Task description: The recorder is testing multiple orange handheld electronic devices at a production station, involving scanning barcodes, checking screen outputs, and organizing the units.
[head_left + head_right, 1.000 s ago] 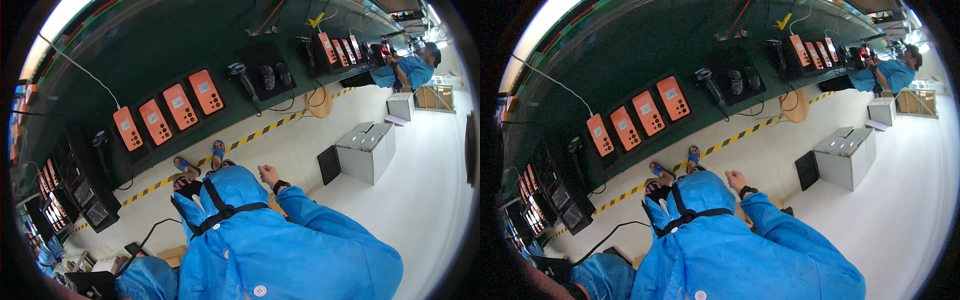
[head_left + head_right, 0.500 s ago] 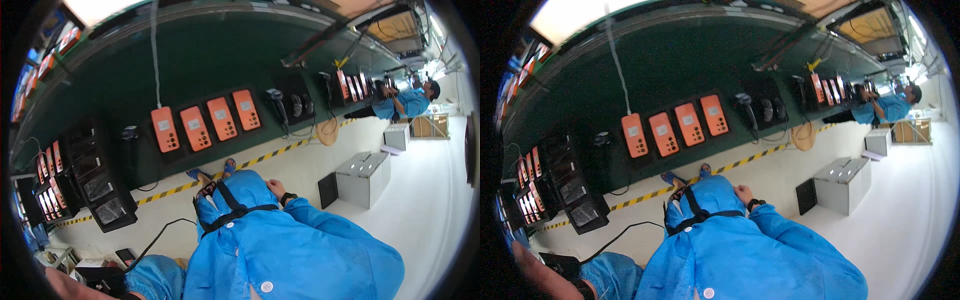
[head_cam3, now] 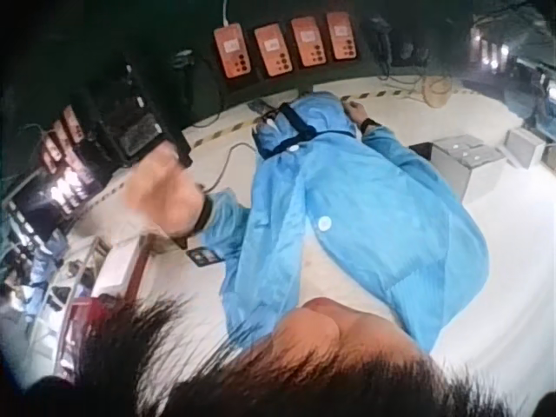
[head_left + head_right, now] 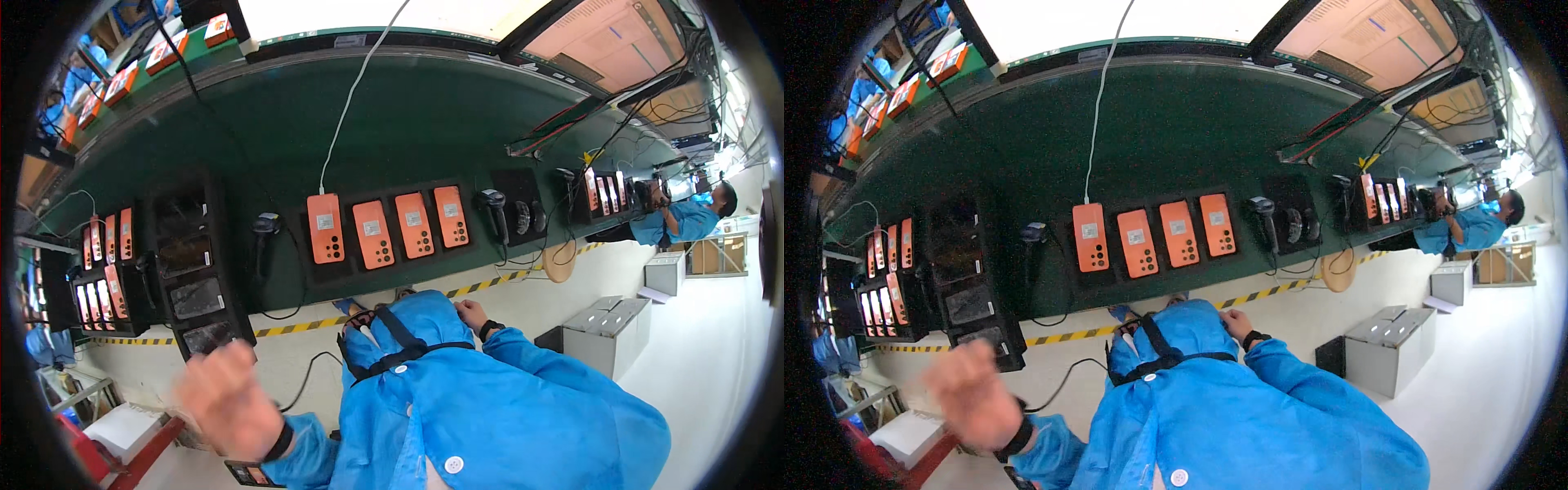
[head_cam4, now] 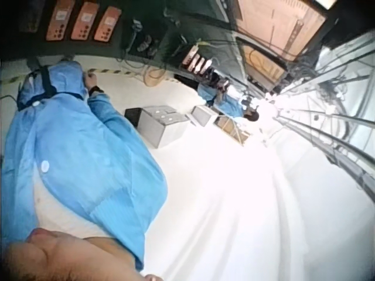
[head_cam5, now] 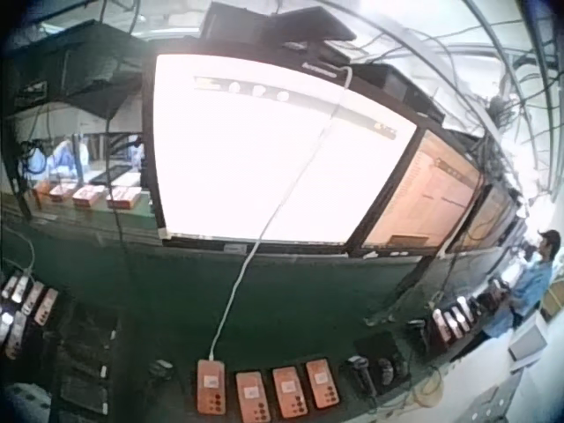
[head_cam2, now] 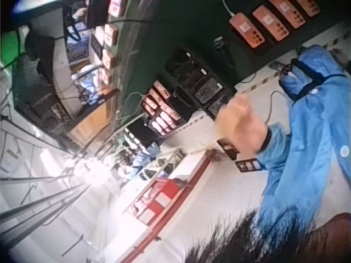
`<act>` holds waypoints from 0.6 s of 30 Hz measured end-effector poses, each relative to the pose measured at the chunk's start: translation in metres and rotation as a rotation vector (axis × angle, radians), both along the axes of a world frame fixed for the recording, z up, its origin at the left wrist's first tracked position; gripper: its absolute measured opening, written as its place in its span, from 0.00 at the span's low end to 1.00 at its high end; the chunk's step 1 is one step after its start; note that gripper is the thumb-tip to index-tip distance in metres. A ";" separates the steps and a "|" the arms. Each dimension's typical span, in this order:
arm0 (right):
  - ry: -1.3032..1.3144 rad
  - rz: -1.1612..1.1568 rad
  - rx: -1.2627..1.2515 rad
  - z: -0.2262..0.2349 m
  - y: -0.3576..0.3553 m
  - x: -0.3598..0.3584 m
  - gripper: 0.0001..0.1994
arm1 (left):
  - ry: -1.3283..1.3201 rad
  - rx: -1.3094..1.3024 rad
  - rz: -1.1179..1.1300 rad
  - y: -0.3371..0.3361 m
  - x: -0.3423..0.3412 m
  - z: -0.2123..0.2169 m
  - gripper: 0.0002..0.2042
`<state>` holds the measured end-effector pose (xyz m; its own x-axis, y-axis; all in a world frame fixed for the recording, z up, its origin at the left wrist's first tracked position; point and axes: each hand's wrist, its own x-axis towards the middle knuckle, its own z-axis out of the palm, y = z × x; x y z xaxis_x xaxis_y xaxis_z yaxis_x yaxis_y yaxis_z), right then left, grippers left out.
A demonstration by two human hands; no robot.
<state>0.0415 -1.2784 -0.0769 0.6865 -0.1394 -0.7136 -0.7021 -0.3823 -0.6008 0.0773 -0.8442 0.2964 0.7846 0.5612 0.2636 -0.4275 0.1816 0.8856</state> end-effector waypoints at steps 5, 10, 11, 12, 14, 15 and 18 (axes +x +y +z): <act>0.084 -0.164 0.089 0.008 -0.015 0.019 0.14 | 0.108 -0.563 -0.268 -0.032 0.001 -0.084 0.09; 0.044 -0.143 -0.001 0.001 -0.030 0.015 0.14 | 0.532 -0.591 -0.154 -0.047 -0.011 -0.176 0.07; 0.041 -0.137 0.025 -0.001 -0.034 0.014 0.14 | 0.545 -0.579 -0.154 -0.051 -0.014 -0.195 0.07; 0.077 -0.170 0.054 -0.001 -0.038 0.013 0.14 | 0.687 -0.551 -0.061 -0.056 -0.021 -0.210 0.06; 0.096 -0.235 0.089 -0.002 -0.044 0.014 0.14 | 0.970 -0.557 -0.005 -0.059 -0.031 -0.231 0.05; 0.136 -0.266 0.088 -0.001 -0.047 0.014 0.13 | 0.984 -0.570 0.020 -0.060 -0.038 -0.236 0.05; 0.149 -0.318 0.070 0.003 -0.049 0.014 0.12 | 1.078 -0.579 0.045 -0.055 -0.048 -0.240 0.05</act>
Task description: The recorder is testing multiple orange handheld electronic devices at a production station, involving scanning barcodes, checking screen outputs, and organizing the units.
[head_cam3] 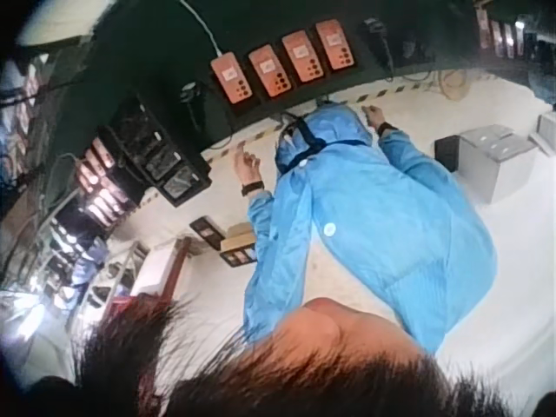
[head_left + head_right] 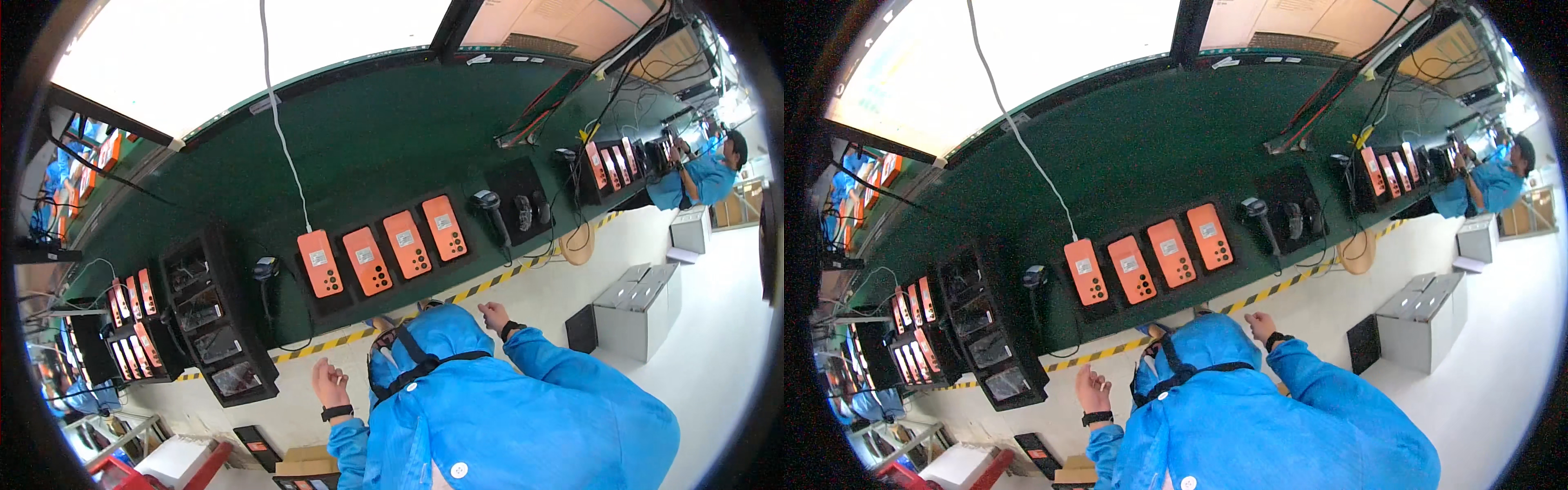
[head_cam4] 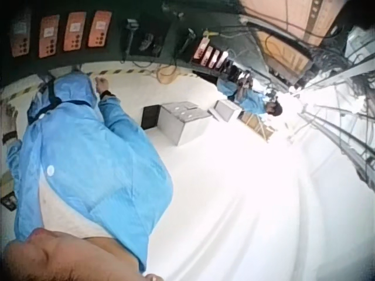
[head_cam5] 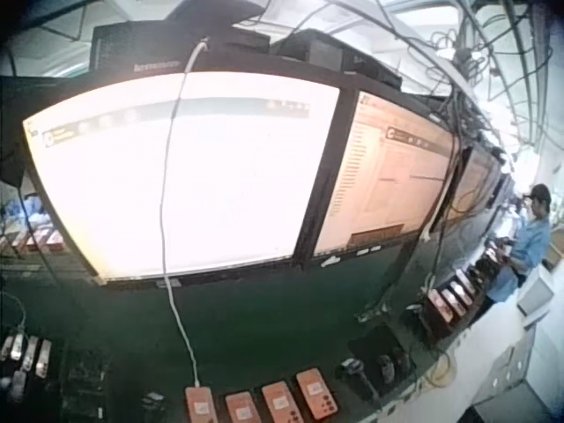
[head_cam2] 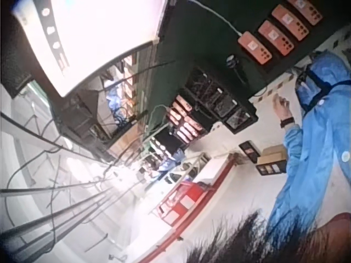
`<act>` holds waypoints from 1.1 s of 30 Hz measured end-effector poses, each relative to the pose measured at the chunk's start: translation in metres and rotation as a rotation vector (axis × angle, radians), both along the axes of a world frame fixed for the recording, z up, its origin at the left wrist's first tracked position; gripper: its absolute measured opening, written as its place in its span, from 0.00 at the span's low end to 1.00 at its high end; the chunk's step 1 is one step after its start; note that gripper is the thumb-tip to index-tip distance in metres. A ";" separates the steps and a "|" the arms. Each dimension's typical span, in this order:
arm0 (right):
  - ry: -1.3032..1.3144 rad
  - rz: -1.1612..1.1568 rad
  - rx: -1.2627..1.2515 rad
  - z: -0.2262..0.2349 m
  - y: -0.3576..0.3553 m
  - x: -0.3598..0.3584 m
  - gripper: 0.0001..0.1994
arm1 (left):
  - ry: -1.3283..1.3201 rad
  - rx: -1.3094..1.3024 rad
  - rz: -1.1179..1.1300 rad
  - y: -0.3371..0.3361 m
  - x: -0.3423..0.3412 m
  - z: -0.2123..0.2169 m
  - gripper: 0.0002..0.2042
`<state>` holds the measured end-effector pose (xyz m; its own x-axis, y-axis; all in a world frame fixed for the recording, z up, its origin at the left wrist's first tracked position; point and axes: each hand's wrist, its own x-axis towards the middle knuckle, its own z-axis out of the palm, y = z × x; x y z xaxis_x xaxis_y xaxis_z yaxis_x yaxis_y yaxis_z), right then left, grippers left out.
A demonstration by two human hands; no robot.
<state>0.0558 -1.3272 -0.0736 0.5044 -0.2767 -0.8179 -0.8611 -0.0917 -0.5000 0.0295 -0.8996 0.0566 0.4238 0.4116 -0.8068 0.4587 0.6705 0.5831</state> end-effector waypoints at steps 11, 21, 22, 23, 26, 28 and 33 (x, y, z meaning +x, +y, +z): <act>-0.102 0.238 -0.282 -0.008 0.058 -0.050 0.17 | -0.385 0.029 -0.440 0.042 0.036 0.004 0.11; -0.002 0.193 -0.273 0.000 0.078 -0.085 0.22 | -0.260 0.068 -0.574 0.049 0.076 0.018 0.10; -0.033 0.168 -0.277 0.001 0.078 -0.086 0.21 | -0.274 0.043 -0.530 0.047 0.079 0.019 0.09; -0.069 0.172 -0.258 -0.001 0.079 -0.082 0.21 | -0.288 0.043 -0.532 0.046 0.081 0.019 0.09; -0.066 0.115 -0.304 0.000 0.089 -0.076 0.21 | -0.284 0.033 -0.521 0.045 0.079 0.013 0.07; -0.104 0.202 -0.455 0.005 0.098 -0.071 0.21 | -0.445 0.047 -0.679 0.049 0.074 0.005 0.14; -0.205 0.125 -0.349 0.024 0.098 -0.047 0.24 | -0.418 -0.023 -0.591 0.051 0.072 -0.030 0.12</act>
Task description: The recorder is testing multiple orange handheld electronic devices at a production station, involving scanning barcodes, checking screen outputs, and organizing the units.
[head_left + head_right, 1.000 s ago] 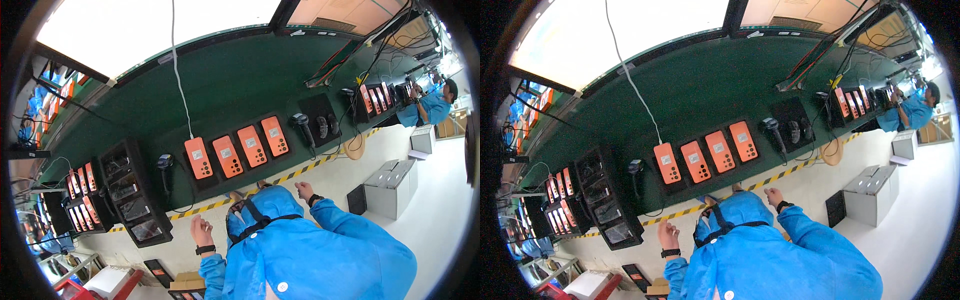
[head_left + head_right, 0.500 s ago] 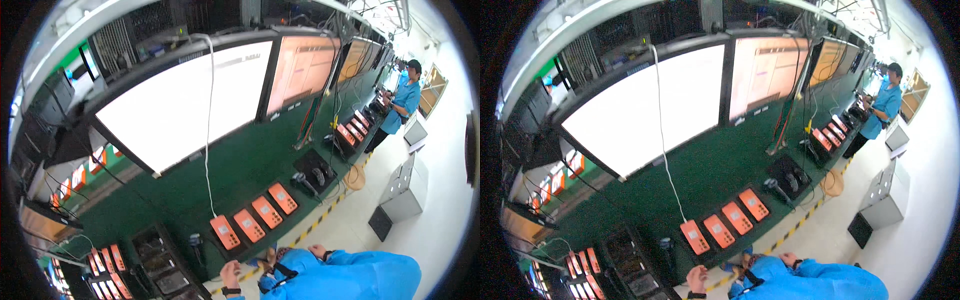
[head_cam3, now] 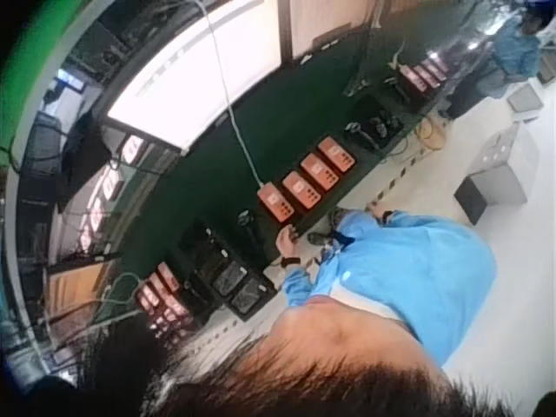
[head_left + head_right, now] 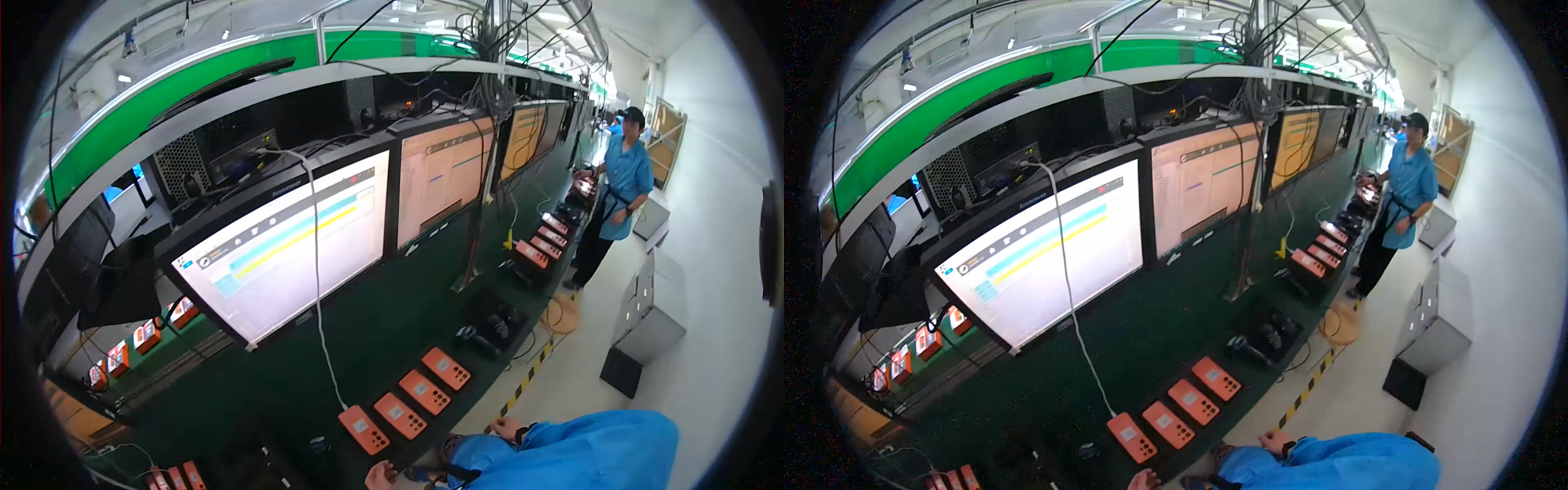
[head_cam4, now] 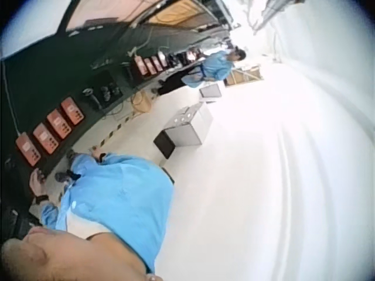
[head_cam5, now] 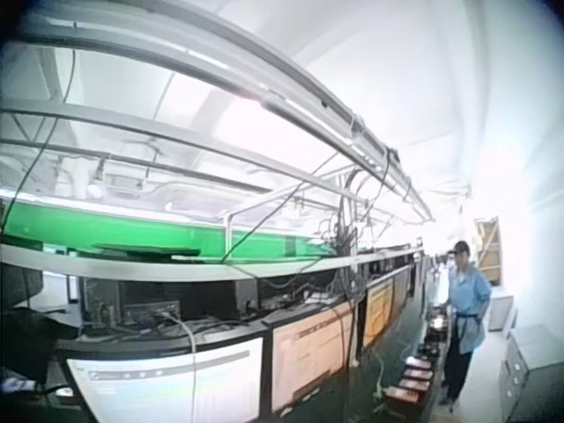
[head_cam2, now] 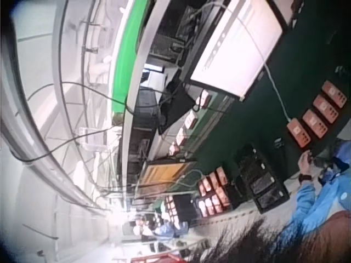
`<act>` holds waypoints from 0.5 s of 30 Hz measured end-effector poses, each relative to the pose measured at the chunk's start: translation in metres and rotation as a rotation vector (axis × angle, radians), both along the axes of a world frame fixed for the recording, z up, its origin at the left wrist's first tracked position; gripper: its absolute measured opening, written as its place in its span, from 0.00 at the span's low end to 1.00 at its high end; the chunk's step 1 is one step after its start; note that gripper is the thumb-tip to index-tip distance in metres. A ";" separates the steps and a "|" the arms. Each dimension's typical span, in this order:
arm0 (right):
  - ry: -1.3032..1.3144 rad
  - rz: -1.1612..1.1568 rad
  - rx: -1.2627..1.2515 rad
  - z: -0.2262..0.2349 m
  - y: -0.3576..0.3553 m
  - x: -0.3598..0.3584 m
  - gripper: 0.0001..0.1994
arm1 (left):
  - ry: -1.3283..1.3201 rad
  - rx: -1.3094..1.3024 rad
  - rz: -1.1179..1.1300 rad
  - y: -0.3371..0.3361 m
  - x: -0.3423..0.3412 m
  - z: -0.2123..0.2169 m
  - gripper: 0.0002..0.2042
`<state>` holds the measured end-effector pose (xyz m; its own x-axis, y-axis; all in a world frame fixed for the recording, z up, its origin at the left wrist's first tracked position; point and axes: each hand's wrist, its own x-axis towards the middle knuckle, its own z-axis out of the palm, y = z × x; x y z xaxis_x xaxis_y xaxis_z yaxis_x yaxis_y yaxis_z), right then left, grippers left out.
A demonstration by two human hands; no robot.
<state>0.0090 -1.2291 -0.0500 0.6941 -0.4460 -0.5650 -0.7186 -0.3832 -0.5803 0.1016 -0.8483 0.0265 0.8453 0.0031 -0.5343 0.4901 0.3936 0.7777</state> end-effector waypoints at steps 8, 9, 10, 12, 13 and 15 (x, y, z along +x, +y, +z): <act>-0.296 0.001 0.128 0.006 -0.005 0.050 0.17 | -0.201 0.566 0.060 -0.014 0.053 -0.060 0.13; -0.341 -0.006 0.219 0.011 -0.002 0.057 0.17 | -0.383 0.905 0.127 -0.017 0.055 -0.060 0.17; -0.279 0.011 0.234 0.017 0.005 0.062 0.17 | -0.311 1.025 0.118 -0.018 0.064 -0.057 0.16; -0.321 0.105 0.266 0.031 0.012 0.077 0.16 | -0.163 1.089 0.081 -0.023 0.074 -0.051 0.17; -0.295 0.086 0.260 0.038 0.014 0.082 0.16 | -0.087 1.140 0.051 -0.027 0.083 -0.049 0.17; -0.239 0.170 0.321 0.051 0.016 0.103 0.16 | -0.112 1.093 0.060 -0.032 0.095 -0.044 0.20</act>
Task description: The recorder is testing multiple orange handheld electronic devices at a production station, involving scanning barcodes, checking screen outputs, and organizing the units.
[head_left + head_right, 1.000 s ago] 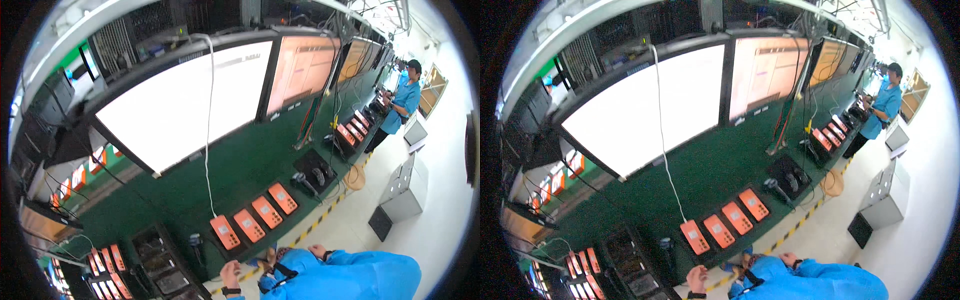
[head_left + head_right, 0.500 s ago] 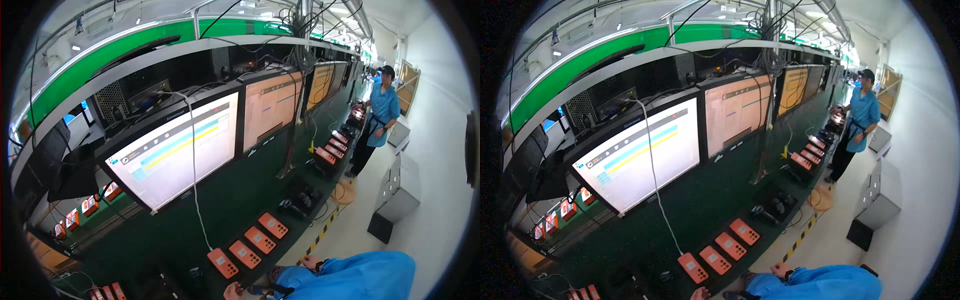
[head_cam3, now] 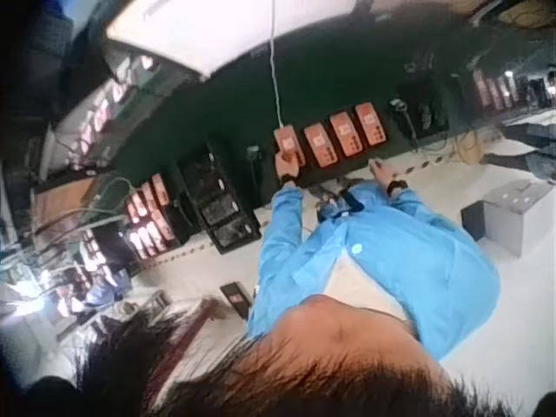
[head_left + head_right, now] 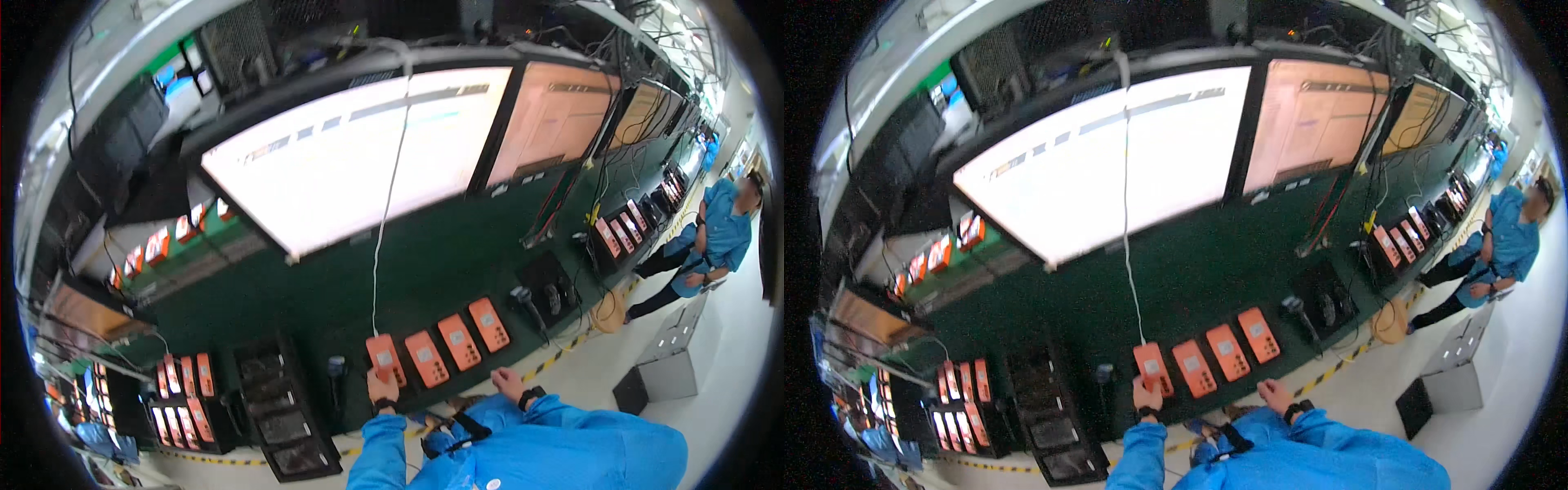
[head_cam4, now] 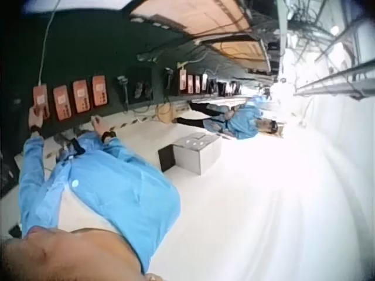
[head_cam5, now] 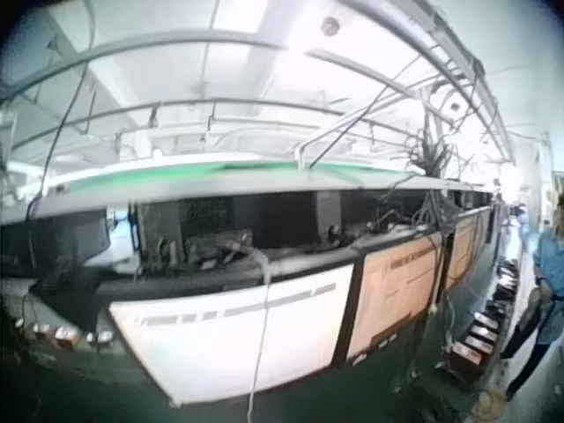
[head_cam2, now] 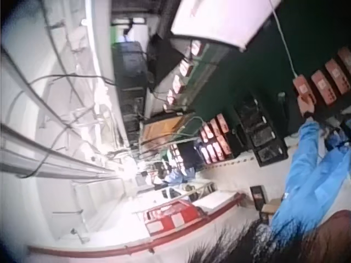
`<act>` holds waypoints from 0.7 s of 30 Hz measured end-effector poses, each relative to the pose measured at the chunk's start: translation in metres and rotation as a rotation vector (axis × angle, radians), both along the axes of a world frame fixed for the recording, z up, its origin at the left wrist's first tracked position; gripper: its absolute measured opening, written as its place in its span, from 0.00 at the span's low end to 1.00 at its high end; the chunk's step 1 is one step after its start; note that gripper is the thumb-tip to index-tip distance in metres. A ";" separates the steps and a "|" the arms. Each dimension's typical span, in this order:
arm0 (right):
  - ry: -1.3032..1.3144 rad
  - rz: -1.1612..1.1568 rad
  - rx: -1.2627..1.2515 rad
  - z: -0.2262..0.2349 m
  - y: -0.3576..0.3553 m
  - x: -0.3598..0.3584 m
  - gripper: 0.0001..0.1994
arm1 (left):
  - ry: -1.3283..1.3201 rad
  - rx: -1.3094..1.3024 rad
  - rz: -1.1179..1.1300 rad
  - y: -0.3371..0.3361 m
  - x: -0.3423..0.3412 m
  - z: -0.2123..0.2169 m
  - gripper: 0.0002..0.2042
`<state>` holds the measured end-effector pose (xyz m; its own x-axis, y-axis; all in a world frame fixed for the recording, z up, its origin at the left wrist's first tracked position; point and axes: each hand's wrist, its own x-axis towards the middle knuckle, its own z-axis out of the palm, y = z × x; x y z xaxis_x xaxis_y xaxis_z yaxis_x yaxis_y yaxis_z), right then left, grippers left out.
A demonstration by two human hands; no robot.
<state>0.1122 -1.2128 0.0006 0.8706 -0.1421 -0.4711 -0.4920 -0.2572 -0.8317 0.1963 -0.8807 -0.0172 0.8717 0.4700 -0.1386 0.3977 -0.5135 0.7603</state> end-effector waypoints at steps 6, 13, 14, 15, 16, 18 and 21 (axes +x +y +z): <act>-0.051 0.090 0.289 0.008 -0.006 0.047 0.12 | 0.108 0.148 -0.026 -0.012 0.011 -0.004 0.21; 0.012 0.211 0.439 -0.006 -0.013 0.083 0.13 | 0.246 0.153 0.023 -0.018 0.016 0.001 0.19; 0.098 0.202 0.426 -0.008 -0.014 0.087 0.13 | 0.259 0.139 0.017 -0.019 0.017 0.002 0.19; 0.013 0.228 0.438 -0.010 -0.014 0.089 0.11 | 0.240 0.120 0.023 -0.020 0.017 0.004 0.18; -0.030 0.245 0.454 -0.011 -0.016 0.091 0.11 | 0.222 0.141 0.046 -0.020 0.019 0.005 0.18; 0.069 0.245 0.417 -0.014 -0.018 0.092 0.11 | 0.264 0.141 0.025 -0.020 0.020 0.007 0.20; 0.072 0.205 0.441 -0.014 -0.018 0.091 0.11 | 0.269 0.151 0.001 -0.021 0.023 0.003 0.20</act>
